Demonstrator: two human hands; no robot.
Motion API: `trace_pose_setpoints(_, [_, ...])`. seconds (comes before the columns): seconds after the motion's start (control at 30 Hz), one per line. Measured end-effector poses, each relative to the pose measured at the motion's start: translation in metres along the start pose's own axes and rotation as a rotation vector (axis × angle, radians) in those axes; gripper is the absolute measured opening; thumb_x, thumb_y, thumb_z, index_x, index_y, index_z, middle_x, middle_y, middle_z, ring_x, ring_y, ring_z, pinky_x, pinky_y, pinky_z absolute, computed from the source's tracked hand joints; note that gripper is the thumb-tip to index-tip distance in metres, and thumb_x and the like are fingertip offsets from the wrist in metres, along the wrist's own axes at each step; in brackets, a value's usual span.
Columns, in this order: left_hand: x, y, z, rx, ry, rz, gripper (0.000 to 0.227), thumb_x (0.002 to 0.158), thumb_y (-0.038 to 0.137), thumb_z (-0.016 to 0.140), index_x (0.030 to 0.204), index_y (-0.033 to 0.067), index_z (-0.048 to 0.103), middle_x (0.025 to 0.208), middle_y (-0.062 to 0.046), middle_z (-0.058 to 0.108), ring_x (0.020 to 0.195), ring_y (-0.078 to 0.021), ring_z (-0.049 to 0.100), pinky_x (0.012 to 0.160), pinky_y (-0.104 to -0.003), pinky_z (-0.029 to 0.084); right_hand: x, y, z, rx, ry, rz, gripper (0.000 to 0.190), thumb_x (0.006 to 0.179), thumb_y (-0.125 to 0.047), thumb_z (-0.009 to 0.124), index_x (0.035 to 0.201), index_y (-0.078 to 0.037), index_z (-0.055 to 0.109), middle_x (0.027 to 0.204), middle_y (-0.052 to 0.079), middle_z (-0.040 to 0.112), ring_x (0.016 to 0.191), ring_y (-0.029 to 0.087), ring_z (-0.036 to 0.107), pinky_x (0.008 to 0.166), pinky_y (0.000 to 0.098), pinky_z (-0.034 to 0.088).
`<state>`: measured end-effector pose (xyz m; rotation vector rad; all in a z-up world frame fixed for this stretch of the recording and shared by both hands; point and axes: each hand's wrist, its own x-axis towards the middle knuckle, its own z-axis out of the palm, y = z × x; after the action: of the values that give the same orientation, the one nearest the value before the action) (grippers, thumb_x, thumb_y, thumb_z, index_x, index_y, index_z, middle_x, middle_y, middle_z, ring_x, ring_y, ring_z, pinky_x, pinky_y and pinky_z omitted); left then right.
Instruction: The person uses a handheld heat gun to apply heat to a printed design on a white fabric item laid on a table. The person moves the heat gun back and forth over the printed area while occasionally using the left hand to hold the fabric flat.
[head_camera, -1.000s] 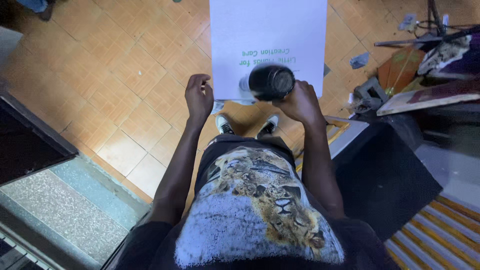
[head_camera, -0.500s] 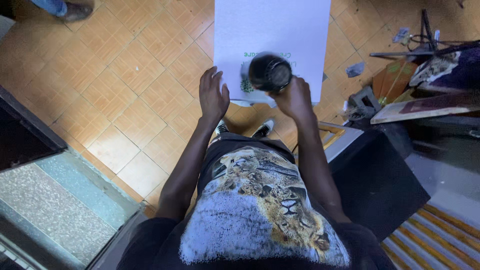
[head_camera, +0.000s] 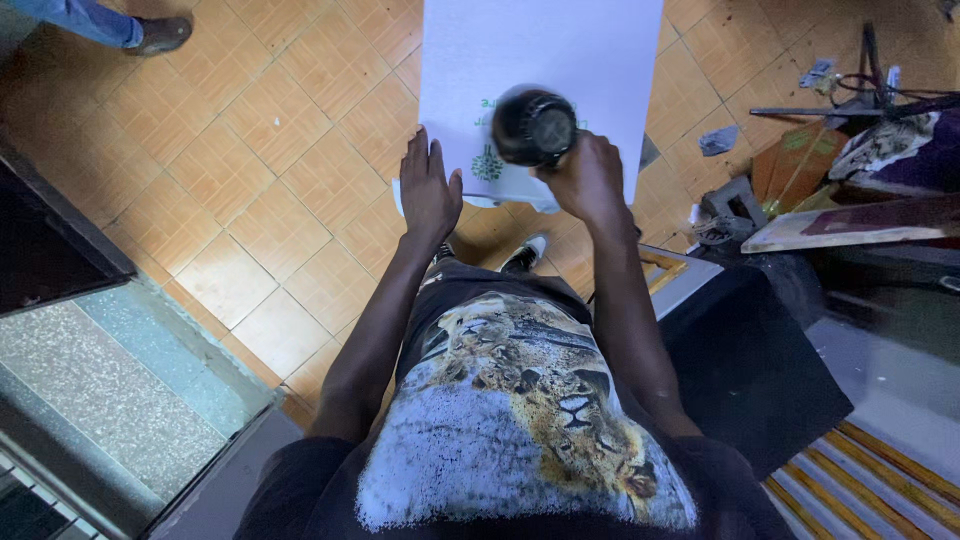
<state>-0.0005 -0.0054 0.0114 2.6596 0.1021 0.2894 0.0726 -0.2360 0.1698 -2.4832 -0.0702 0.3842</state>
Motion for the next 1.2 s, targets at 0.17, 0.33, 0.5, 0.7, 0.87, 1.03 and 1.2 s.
trace_pose_setpoints(0.17, [-0.004,0.044,-0.002,0.094,-0.301,0.005,0.073,0.105,0.044,0.062,0.156,-0.0033,0.040,0.166,-0.029,0.025,0.155,-0.0442,0.024,0.127,-0.054,0.021,-0.009,0.064,-0.030,-0.129,0.104,0.061,0.027,0.078,-0.020,0.089,0.091,-0.001,0.076,0.083,0.026,0.072,0.088,0.055,0.070,0.070,0.0607,0.056])
trace_pose_setpoints(0.33, [-0.022,0.061,0.027,0.038,-0.503,0.375,0.084,0.099,0.055,0.058,0.160,0.0022,0.034,0.172,-0.020,0.018,0.159,-0.0398,0.016,0.129,-0.057,0.015,-0.023,0.089,-0.055,-0.116,0.181,0.249,0.032,0.080,-0.031,0.089,0.082,-0.002,0.075,0.079,0.027,0.071,0.087,0.055,0.069,0.068,0.0594,0.053])
trace_pose_setpoints(0.5, [-0.012,0.039,-0.006,0.033,-0.436,0.116,0.067,0.103,0.041,0.059,0.155,0.0010,0.044,0.164,-0.022,0.034,0.154,-0.0371,0.030,0.128,-0.050,0.018,-0.024,0.072,-0.038,-0.013,0.122,0.202,0.032,0.078,-0.030,0.088,0.083,-0.001,0.075,0.081,0.027,0.072,0.088,0.056,0.069,0.070,0.0577,0.054])
trace_pose_setpoints(0.7, [-0.015,-0.026,-0.001,-0.030,-0.040,0.029,0.066,0.094,0.030,0.076,0.143,-0.0076,0.053,0.153,-0.026,0.048,0.143,-0.0423,0.045,0.120,-0.049,0.034,-0.012,0.002,-0.002,0.059,0.012,0.064,0.031,0.073,-0.019,0.088,0.087,0.004,0.073,0.084,0.030,0.072,0.092,0.057,0.069,0.073,0.0647,0.052])
trace_pose_setpoints(0.87, [-0.015,-0.028,-0.008,-0.220,0.071,0.011,0.050,0.095,0.012,0.068,0.137,-0.0117,0.057,0.152,-0.026,0.047,0.138,-0.0450,0.050,0.117,-0.048,0.041,-0.017,-0.021,0.004,-0.012,-0.132,-0.022,0.023,0.076,-0.019,0.082,0.088,-0.001,0.075,0.084,0.024,0.075,0.089,0.053,0.073,0.077,0.0564,0.058])
trace_pose_setpoints(1.03, [-0.013,-0.018,-0.021,-0.299,0.213,-0.001,0.037,0.088,0.008,0.071,0.124,0.0016,0.066,0.145,-0.018,0.050,0.120,-0.0383,0.062,0.106,-0.045,0.050,-0.039,-0.036,-0.032,-0.040,-0.216,0.011,0.029,0.079,-0.018,0.080,0.090,0.008,0.073,0.085,0.033,0.073,0.092,0.060,0.069,0.078,0.0640,0.054])
trace_pose_setpoints(1.2, [-0.006,-0.015,-0.016,-0.281,0.202,0.051,0.036,0.089,0.006,0.069,0.124,0.0025,0.064,0.143,-0.019,0.050,0.126,-0.0402,0.056,0.108,-0.049,0.046,-0.013,-0.025,0.008,0.044,-0.120,-0.041,0.032,0.077,-0.017,0.082,0.094,0.009,0.073,0.086,0.033,0.072,0.091,0.062,0.067,0.076,0.0651,0.054])
